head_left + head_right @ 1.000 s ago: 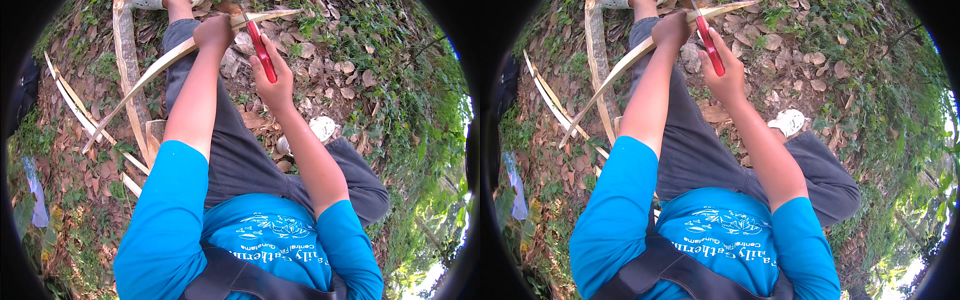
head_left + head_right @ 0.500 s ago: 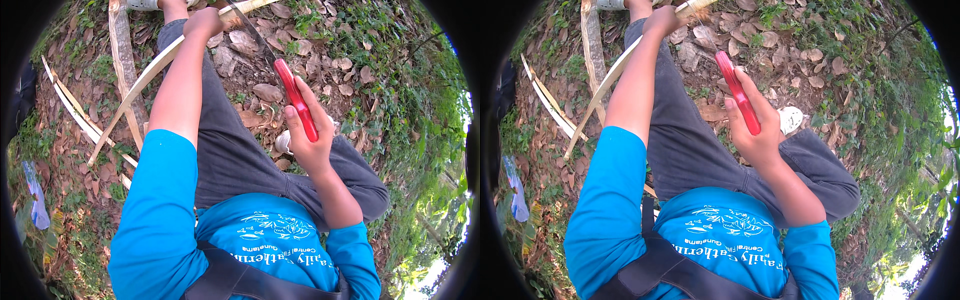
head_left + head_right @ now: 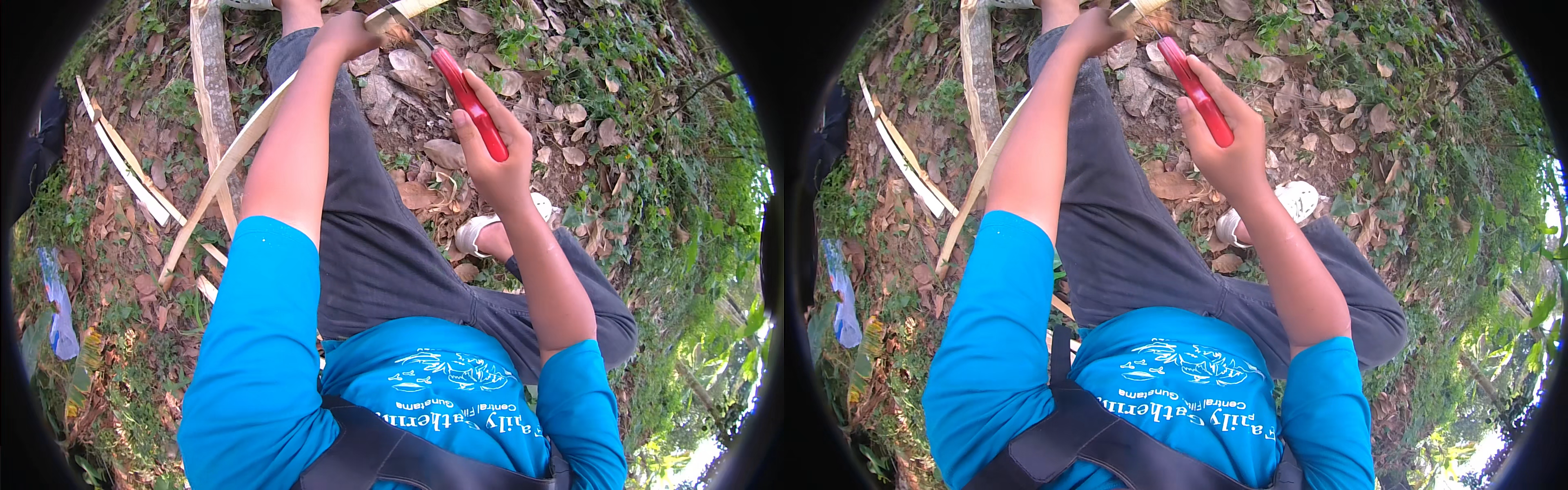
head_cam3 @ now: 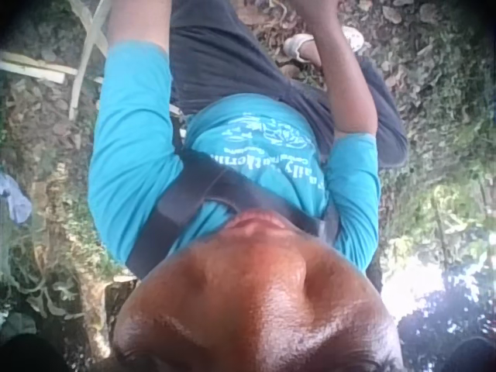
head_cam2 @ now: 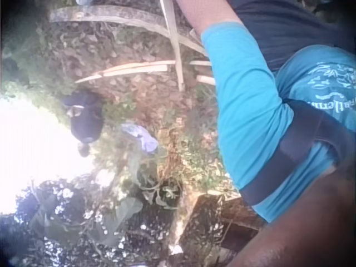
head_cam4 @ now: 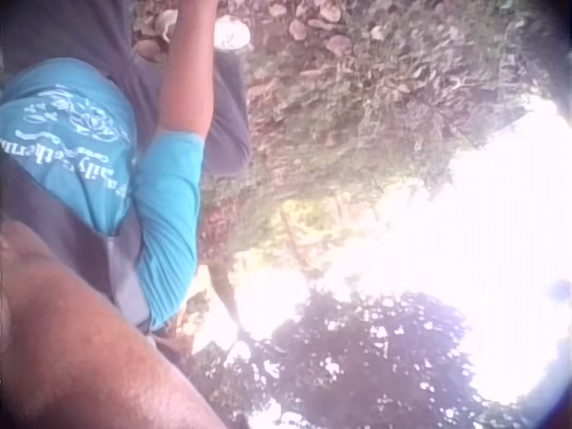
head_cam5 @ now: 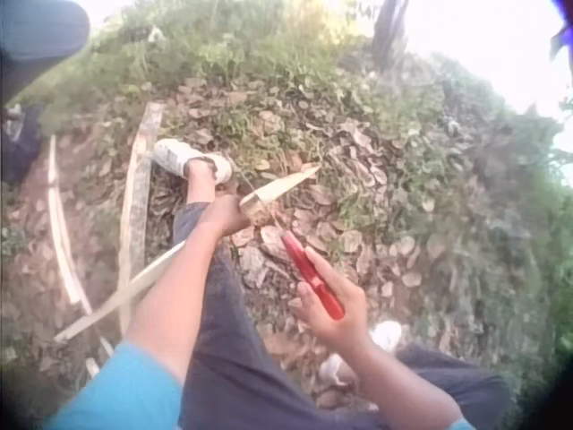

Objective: The person sits on the ground and uses a red knife to shave and shape a long, thin piece of wood. They repeatedly scrape the surface to smooth it and occasionally inspect the wood by holding it up.

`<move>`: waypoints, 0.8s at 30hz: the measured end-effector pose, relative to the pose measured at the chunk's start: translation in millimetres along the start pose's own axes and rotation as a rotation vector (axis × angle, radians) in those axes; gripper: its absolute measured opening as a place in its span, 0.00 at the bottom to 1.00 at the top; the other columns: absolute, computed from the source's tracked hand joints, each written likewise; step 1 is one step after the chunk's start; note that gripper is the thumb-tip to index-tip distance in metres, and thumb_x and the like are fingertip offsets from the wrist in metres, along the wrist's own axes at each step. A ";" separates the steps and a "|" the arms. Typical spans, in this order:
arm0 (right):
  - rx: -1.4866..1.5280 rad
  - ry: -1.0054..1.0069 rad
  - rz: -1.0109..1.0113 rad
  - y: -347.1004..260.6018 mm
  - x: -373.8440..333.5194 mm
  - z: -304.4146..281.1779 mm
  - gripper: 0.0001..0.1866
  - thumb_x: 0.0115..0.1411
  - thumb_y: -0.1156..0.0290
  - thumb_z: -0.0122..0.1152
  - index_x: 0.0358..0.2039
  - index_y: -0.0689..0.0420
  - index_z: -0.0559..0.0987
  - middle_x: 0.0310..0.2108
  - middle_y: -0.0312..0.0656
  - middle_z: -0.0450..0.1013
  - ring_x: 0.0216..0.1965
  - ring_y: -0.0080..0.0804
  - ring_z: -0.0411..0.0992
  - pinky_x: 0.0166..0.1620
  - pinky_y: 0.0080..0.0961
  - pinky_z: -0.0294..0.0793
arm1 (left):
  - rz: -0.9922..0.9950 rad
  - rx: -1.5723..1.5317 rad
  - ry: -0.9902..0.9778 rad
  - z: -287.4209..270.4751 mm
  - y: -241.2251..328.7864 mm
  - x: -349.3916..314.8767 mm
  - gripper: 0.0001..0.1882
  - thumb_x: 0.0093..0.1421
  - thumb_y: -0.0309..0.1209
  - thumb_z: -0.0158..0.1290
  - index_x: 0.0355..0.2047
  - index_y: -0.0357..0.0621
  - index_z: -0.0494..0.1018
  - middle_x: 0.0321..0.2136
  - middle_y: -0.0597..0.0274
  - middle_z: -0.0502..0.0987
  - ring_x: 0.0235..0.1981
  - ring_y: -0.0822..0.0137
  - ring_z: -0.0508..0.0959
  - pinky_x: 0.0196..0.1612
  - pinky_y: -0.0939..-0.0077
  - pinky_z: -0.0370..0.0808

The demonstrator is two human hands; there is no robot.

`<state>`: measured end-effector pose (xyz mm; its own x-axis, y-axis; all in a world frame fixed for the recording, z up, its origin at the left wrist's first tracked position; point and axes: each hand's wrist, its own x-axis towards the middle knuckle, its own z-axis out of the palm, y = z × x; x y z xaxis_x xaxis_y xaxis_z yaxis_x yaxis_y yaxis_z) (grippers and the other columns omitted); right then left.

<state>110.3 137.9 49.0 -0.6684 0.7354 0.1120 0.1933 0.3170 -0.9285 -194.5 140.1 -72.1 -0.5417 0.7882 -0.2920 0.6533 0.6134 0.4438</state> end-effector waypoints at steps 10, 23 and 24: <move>0.047 -0.030 0.003 -34.4 -31.0 -11.5 0.27 0.67 0.75 0.63 0.66 0.59 0.73 0.40 0.39 0.81 0.33 0.14 0.74 0.38 0.16 0.74 | 0.129 -0.183 -0.190 -21.3 5.2 -39.1 0.26 0.57 0.45 0.66 0.47 0.38 0.77 0.36 0.56 0.82 0.35 0.63 0.84 0.41 0.66 0.80; 0.013 -0.049 0.008 51.7 -59.9 -10.0 0.30 0.67 0.71 0.65 0.69 0.52 0.71 0.46 0.45 0.81 0.39 0.22 0.76 0.46 0.22 0.75 | -0.079 0.153 0.019 4.7 34.7 -52.6 0.26 0.58 0.57 0.60 0.49 0.55 0.82 0.47 0.56 0.84 0.49 0.55 0.84 0.52 0.57 0.81; -0.002 -0.051 0.034 39.7 -57.5 -12.2 0.30 0.67 0.72 0.65 0.69 0.52 0.71 0.45 0.44 0.81 0.38 0.21 0.76 0.45 0.22 0.75 | -0.083 0.165 0.040 6.5 34.5 -54.4 0.26 0.58 0.56 0.60 0.49 0.55 0.83 0.46 0.56 0.85 0.49 0.55 0.84 0.51 0.57 0.81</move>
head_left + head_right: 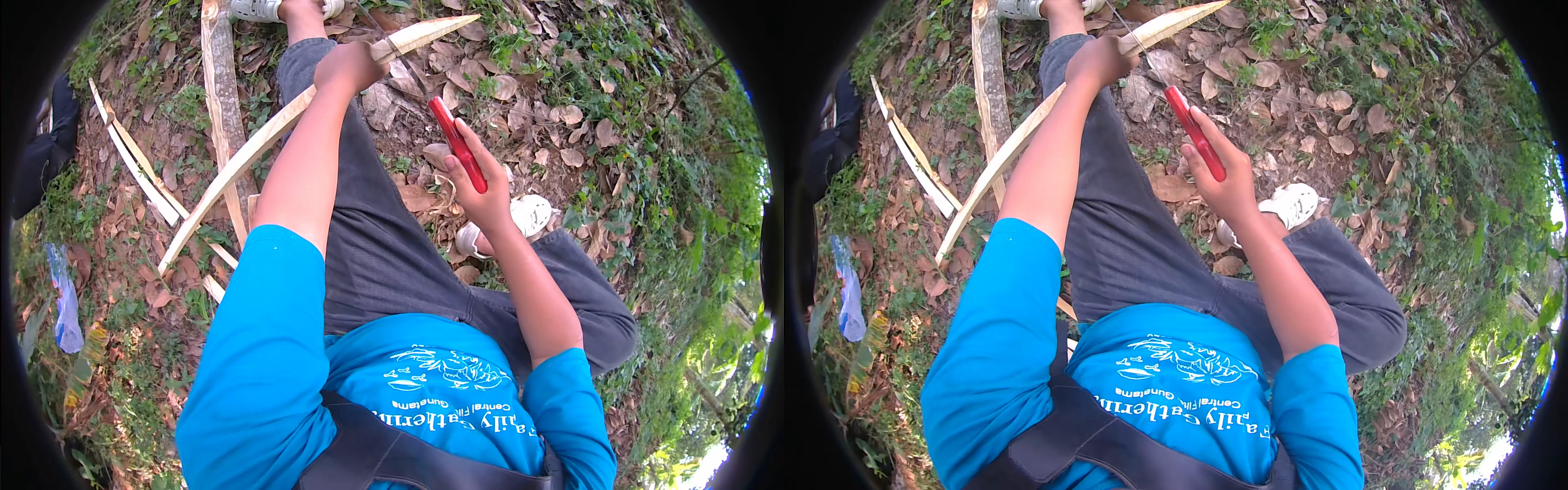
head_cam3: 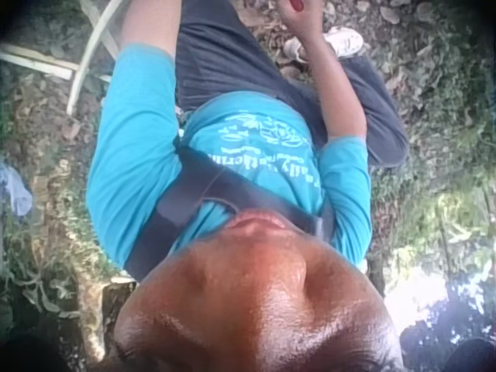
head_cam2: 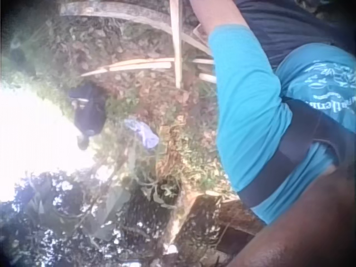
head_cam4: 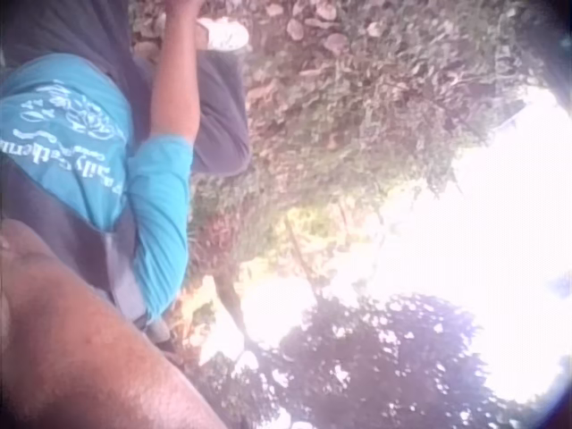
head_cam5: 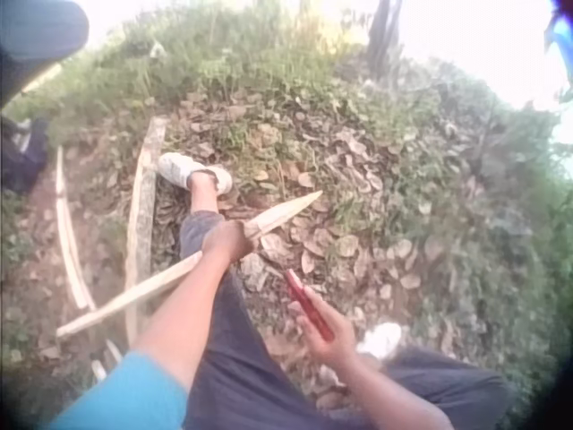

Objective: The person sits on the ground and uses a red knife to shave and shape a long, thin piece of wood. They repeatedly scrape the surface to smooth it and occasionally inspect the wood by holding it up.

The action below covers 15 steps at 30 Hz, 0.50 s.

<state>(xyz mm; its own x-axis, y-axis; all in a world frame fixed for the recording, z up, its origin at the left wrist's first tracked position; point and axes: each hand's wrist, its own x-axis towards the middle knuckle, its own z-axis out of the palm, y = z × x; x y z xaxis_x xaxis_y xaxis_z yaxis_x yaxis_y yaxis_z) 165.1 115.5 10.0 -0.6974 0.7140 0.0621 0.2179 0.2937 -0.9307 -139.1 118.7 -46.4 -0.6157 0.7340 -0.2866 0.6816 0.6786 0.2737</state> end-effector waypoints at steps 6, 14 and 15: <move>-0.143 -0.048 0.055 -87.2 0.2 -30.6 0.28 0.67 0.74 0.63 0.67 0.55 0.72 0.41 0.43 0.82 0.32 0.17 0.73 0.39 0.19 0.74 | -0.028 0.017 0.129 2.7 3.4 -9.7 0.24 0.58 0.54 0.57 0.49 0.58 0.83 0.43 0.55 0.86 0.46 0.52 0.85 0.48 0.54 0.82; -0.150 -0.037 0.036 -126.6 -26.7 -53.6 0.27 0.65 0.77 0.63 0.65 0.61 0.73 0.41 0.45 0.82 0.33 0.20 0.74 0.39 0.20 0.75 | -0.004 0.050 0.356 17.2 6.7 -21.3 0.20 0.58 0.54 0.59 0.38 0.55 0.85 0.34 0.59 0.87 0.36 0.55 0.87 0.36 0.57 0.84; -0.101 -0.010 0.067 -120.7 -19.7 -40.6 0.27 0.65 0.77 0.63 0.65 0.61 0.74 0.41 0.46 0.82 0.34 0.20 0.75 0.40 0.21 0.76 | -0.027 0.048 0.354 16.6 11.5 -23.0 0.19 0.58 0.54 0.58 0.38 0.55 0.85 0.34 0.59 0.87 0.36 0.55 0.87 0.36 0.57 0.84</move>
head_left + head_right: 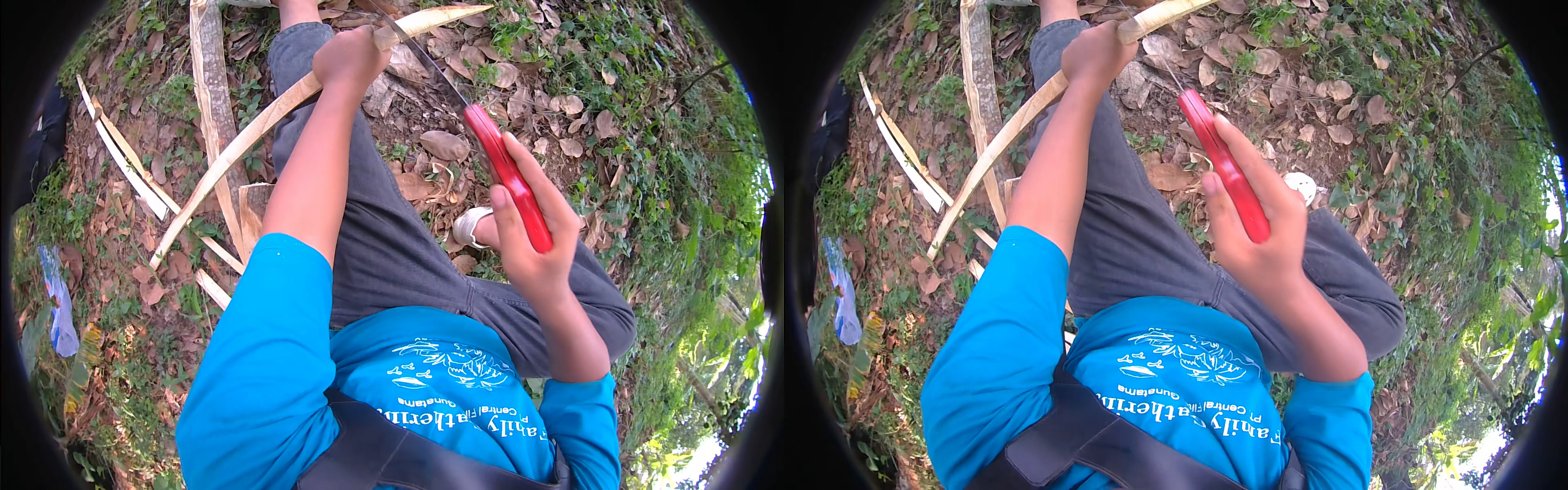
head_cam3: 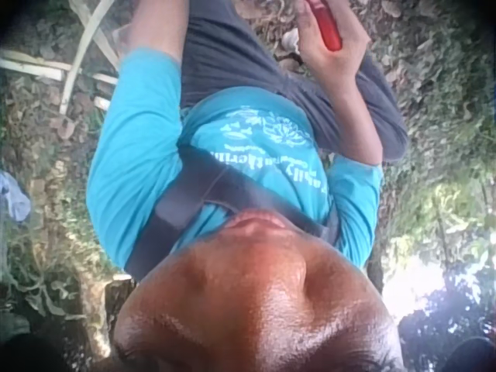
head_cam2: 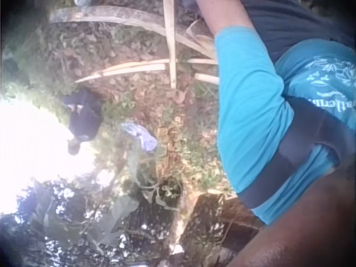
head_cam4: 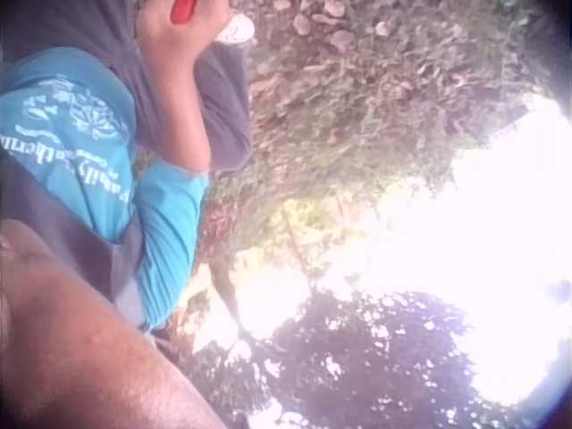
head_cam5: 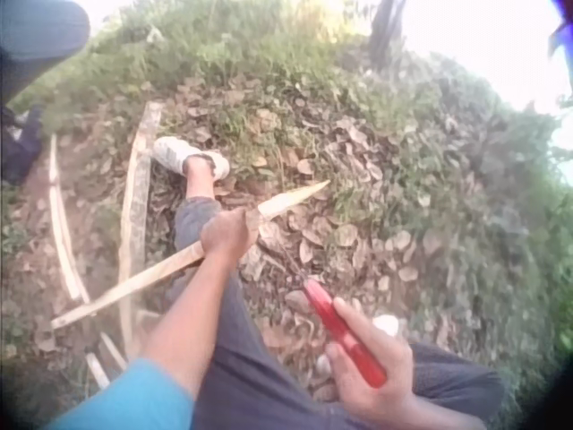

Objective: The person sits on the ground and uses a red knife to shave and shape a long, thin piece of wood. They repeatedly scrape the surface to smooth it and occasionally inspect the wood by holding it up.

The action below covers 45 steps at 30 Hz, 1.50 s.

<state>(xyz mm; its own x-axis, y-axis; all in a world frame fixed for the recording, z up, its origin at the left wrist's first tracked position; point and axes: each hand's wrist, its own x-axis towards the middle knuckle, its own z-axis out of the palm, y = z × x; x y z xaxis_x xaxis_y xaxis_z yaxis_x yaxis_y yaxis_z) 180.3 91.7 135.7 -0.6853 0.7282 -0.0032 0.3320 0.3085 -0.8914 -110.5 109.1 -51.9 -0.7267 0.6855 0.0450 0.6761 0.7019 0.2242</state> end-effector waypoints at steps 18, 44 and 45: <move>0.102 0.021 -0.175 60.2 42.0 51.4 0.27 0.67 0.73 0.64 0.66 0.58 0.73 0.49 0.49 0.81 0.39 0.21 0.78 0.45 0.21 0.77 | 0.070 -0.621 -0.831 -23.0 -44.6 34.6 0.25 0.55 0.45 0.65 0.42 0.36 0.77 0.24 0.61 0.78 0.22 0.70 0.77 0.27 0.73 0.76; 0.091 0.107 -0.076 50.5 2.1 77.1 0.28 0.67 0.73 0.62 0.67 0.54 0.71 0.42 0.51 0.81 0.37 0.26 0.79 0.44 0.25 0.76 | 0.017 -0.007 -0.033 -0.6 6.4 -39.1 0.10 0.59 0.39 0.59 0.38 0.51 0.83 0.35 0.55 0.86 0.37 0.52 0.87 0.38 0.55 0.83; 0.078 0.092 -0.035 45.3 0.8 78.9 0.28 0.67 0.73 0.62 0.67 0.54 0.71 0.42 0.52 0.82 0.37 0.26 0.80 0.43 0.25 0.76 | 0.017 -0.019 0.024 4.9 2.9 -40.3 0.09 0.59 0.37 0.58 0.37 0.51 0.83 0.34 0.55 0.86 0.36 0.51 0.87 0.38 0.55 0.83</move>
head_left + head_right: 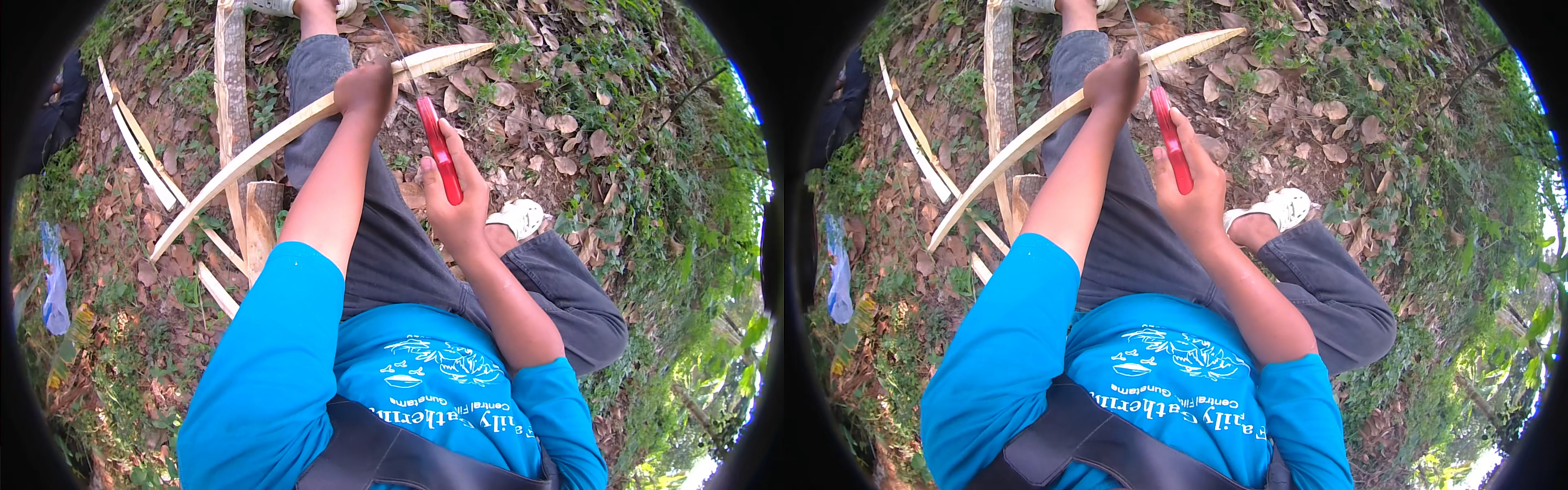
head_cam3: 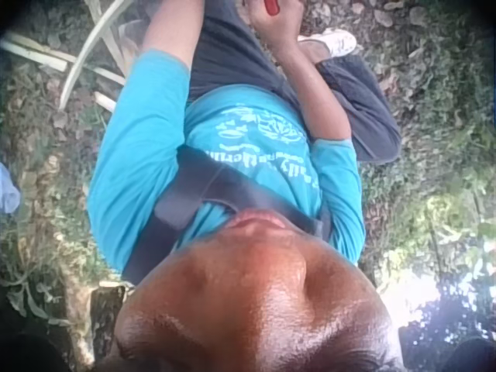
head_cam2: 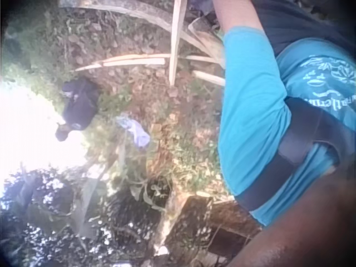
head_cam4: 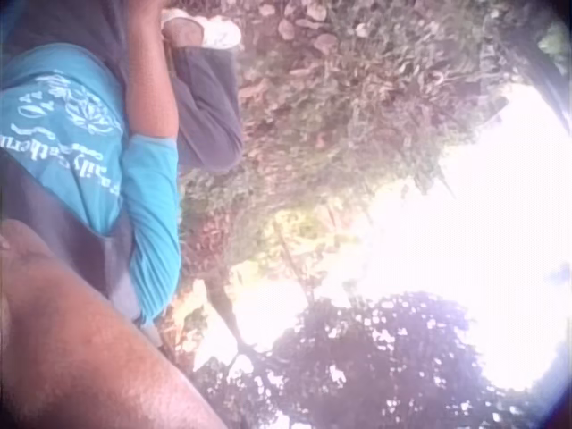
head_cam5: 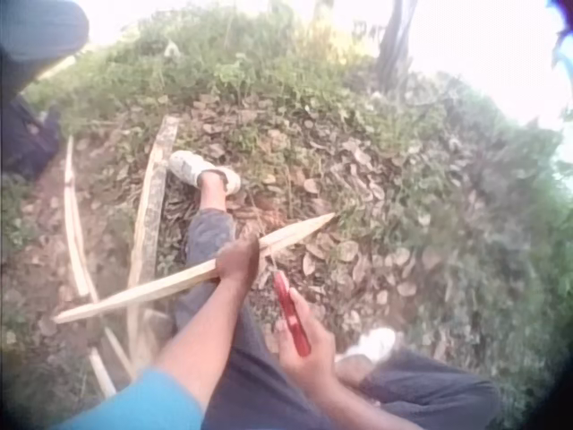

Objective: The person sits on the ground and uses a red knife to shave and shape a long, thin piece of wood. They repeatedly scrape the surface to smooth it and occasionally inspect the wood by holding it up.

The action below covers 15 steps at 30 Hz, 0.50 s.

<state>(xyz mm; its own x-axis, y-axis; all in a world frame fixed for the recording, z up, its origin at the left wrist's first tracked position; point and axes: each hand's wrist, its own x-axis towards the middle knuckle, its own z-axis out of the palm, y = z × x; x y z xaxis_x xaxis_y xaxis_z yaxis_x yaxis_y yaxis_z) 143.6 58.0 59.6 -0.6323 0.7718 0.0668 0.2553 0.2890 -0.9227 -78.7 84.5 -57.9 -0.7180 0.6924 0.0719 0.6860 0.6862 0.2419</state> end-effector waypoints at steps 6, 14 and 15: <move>-0.097 -0.094 -0.074 25.4 -2.5 -25.0 0.29 0.67 0.72 0.63 0.67 0.53 0.71 0.44 0.52 0.82 0.40 0.26 0.81 0.45 0.25 0.77 | 0.036 0.001 -0.182 -17.6 0.2 8.6 0.13 0.59 0.42 0.59 0.42 0.55 0.81 0.36 0.56 0.85 0.39 0.50 0.86 0.40 0.53 0.83; -0.079 -0.079 0.043 -20.2 -33.5 -67.9 0.29 0.68 0.74 0.63 0.69 0.57 0.70 0.49 0.46 0.80 0.38 0.19 0.75 0.45 0.20 0.75 | 0.089 -0.013 -0.166 -15.3 2.7 4.0 0.14 0.58 0.41 0.59 0.43 0.54 0.81 0.36 0.55 0.85 0.38 0.50 0.86 0.39 0.53 0.83; -0.131 -0.116 0.013 -36.9 -25.7 -71.7 0.28 0.68 0.75 0.62 0.68 0.60 0.70 0.51 0.48 0.79 0.40 0.19 0.75 0.45 0.20 0.75 | 0.086 -0.010 -0.171 -20.6 5.4 2.7 0.14 0.58 0.41 0.59 0.42 0.55 0.81 0.35 0.55 0.85 0.38 0.50 0.86 0.38 0.53 0.83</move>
<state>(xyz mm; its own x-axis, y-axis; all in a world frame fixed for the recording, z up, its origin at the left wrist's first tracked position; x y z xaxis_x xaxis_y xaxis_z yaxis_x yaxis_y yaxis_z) 202.9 68.2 119.1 -0.7069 0.7073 0.0039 0.3520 0.3566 -0.8654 -79.3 85.4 -36.5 -0.6259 0.7765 -0.0726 0.7419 0.6216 0.2513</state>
